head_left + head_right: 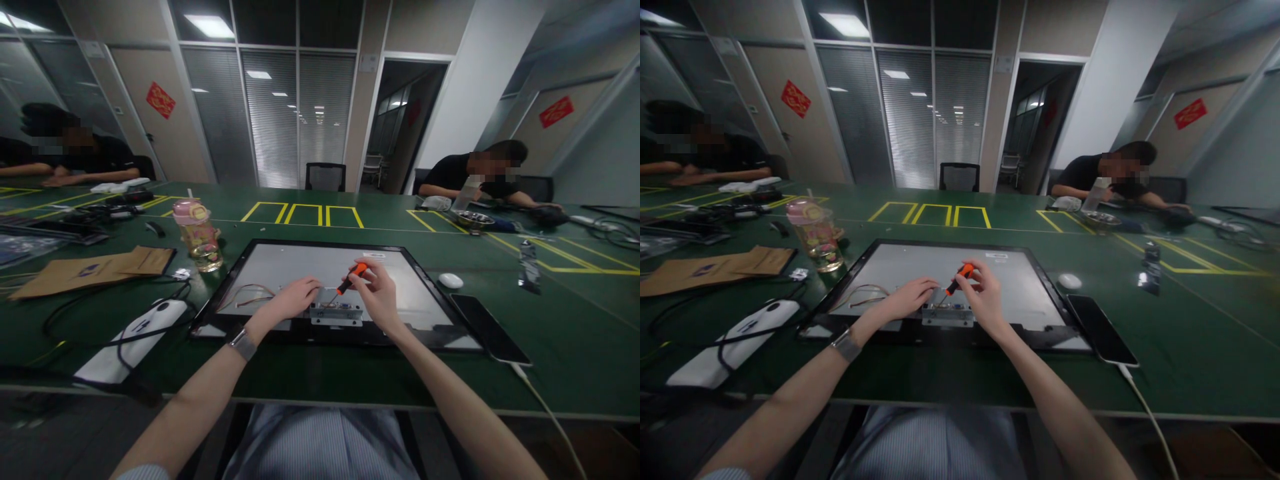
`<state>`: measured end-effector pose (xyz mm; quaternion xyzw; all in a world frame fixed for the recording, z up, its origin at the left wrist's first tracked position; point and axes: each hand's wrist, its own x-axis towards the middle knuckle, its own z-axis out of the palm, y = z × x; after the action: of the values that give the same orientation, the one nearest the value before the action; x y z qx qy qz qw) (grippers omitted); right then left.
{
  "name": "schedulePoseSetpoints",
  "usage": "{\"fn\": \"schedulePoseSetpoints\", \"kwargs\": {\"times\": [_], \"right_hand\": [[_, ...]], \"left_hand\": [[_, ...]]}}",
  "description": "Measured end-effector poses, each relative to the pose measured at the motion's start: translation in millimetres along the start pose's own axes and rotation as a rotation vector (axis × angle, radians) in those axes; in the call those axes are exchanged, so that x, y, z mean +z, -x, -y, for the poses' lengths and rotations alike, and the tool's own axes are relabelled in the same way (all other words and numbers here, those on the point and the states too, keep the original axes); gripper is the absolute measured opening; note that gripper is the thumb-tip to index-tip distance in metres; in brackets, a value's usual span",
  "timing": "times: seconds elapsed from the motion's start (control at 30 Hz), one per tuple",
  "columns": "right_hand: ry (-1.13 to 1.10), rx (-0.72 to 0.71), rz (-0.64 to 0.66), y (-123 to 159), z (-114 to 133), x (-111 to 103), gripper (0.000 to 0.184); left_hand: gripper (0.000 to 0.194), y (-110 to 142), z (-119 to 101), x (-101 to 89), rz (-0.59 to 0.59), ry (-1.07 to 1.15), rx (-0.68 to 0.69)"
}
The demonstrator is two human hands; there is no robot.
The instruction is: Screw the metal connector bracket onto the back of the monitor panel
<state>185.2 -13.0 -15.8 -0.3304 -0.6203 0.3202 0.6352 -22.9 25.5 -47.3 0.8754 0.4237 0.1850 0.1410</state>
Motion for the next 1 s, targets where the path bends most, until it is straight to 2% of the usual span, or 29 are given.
{"fn": "schedulePoseSetpoints", "kwargs": {"times": [0.6,0.7,0.8,0.9,1.0], "right_hand": [[0.076,-0.027,0.050,1,-2,-1,0.027],[0.104,-0.070,0.153,1,3,-1,0.028],[0.109,-0.109,0.323,-1,13,0,0.029],[0.088,-0.100,0.487,-6,25,0,0.030],[0.016,-0.082,0.598,-14,36,1,0.029]], "left_hand": [[0.034,0,2,1.7,-0.001,0.027,-0.014],[0.033,0,5,4.2,0.000,0.019,0.011],[0.033,-1,7,5.8,-0.007,0.009,0.047],[0.032,-2,8,5.6,0.002,0.006,0.071],[0.029,-3,7,4.9,0.011,0.001,0.070]]}}
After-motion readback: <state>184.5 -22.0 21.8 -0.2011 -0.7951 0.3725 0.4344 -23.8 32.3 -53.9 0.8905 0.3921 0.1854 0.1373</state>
